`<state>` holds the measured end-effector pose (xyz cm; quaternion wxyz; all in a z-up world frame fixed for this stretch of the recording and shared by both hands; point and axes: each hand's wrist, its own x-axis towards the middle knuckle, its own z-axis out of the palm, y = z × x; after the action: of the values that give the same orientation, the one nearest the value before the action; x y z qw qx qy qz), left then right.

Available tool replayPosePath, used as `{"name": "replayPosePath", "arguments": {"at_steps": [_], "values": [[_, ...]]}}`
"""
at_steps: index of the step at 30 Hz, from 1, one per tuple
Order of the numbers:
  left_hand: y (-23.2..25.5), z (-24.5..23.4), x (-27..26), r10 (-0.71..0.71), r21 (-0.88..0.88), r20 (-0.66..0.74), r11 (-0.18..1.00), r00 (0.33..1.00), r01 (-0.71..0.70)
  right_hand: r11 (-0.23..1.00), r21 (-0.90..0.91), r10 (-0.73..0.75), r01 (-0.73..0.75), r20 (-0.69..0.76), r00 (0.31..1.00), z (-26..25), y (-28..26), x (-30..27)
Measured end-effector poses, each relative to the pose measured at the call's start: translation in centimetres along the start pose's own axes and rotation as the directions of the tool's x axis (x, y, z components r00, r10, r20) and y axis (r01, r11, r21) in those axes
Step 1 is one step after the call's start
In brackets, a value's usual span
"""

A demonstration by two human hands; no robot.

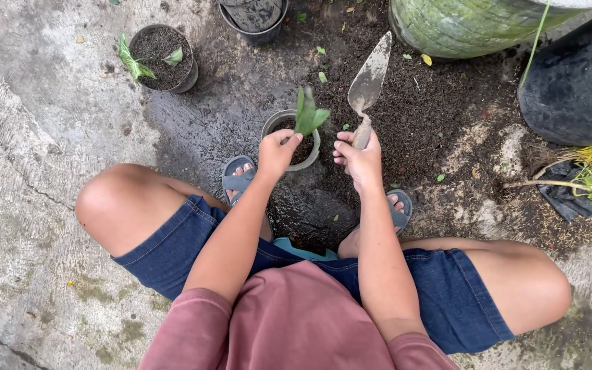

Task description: Planting a small plant cutting into a plastic pot using a hand trowel to add soil.

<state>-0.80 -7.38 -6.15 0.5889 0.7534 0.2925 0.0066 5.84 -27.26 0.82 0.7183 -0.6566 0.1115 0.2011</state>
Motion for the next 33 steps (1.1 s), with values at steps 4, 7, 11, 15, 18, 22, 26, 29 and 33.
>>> {"name": "replayPosePath", "arguments": {"at_steps": [4, 7, 11, 15, 18, 22, 26, 29, 33], "values": [[2.1, -0.1, -1.0, -0.116, -0.161, -0.023, 0.981, 0.993, 0.111, 1.0, -0.015, -0.013, 0.013, -0.006, 1.0, 0.6, 1.4, 0.8], [1.2, 0.4, -0.5, -0.167, -0.237, -0.075, 0.961, 0.983, 0.145, 0.999, -0.033, -0.006, 0.006, -0.013, 1.0, 1.4, 2.5, 1.4], [-0.4, 0.7, -0.1, -0.155, -0.196, -0.103, 0.972, 0.983, 0.132, 0.999, -0.035, 0.003, -0.004, -0.031, 1.0, 2.7, 3.5, 2.0], [0.7, 0.4, -0.7, -0.156, -0.252, -0.105, 0.96, 0.982, 0.126, 0.998, -0.069, -0.013, 0.012, -0.009, 1.0, 4.0, 3.7, 2.2], [0.6, 0.3, -0.7, -0.162, -0.3, -0.107, 0.946, 0.981, 0.123, 0.993, -0.106, -0.04, 0.043, 0.032, 0.999, 4.1, 4.4, 2.8], [-0.5, 0.5, -0.2, -0.185, -0.328, -0.139, 0.936, 0.973, 0.131, 0.993, -0.093, -0.062, 0.067, 0.058, 0.996, 5.0, 3.8, 2.1], [-1.2, 0.6, 0.0, -0.174, -0.257, -0.179, 0.958, 0.968, 0.125, 0.99, -0.086, -0.109, 0.116, 0.078, 0.991, 5.2, 3.9, 2.7], [-0.4, 0.7, -0.2, -0.186, -0.312, -0.186, 0.942, 0.965, 0.121, 0.979, -0.126, -0.144, 0.159, 0.125, 0.982, 5.5, 2.0, 2.8], [1.3, 0.4, -0.5, -0.243, -0.392, -0.172, 0.906, 0.955, 0.16, 0.917, -0.316, -0.187, 0.243, 0.197, 0.962, 6.1, 1.3, 3.8]]}}
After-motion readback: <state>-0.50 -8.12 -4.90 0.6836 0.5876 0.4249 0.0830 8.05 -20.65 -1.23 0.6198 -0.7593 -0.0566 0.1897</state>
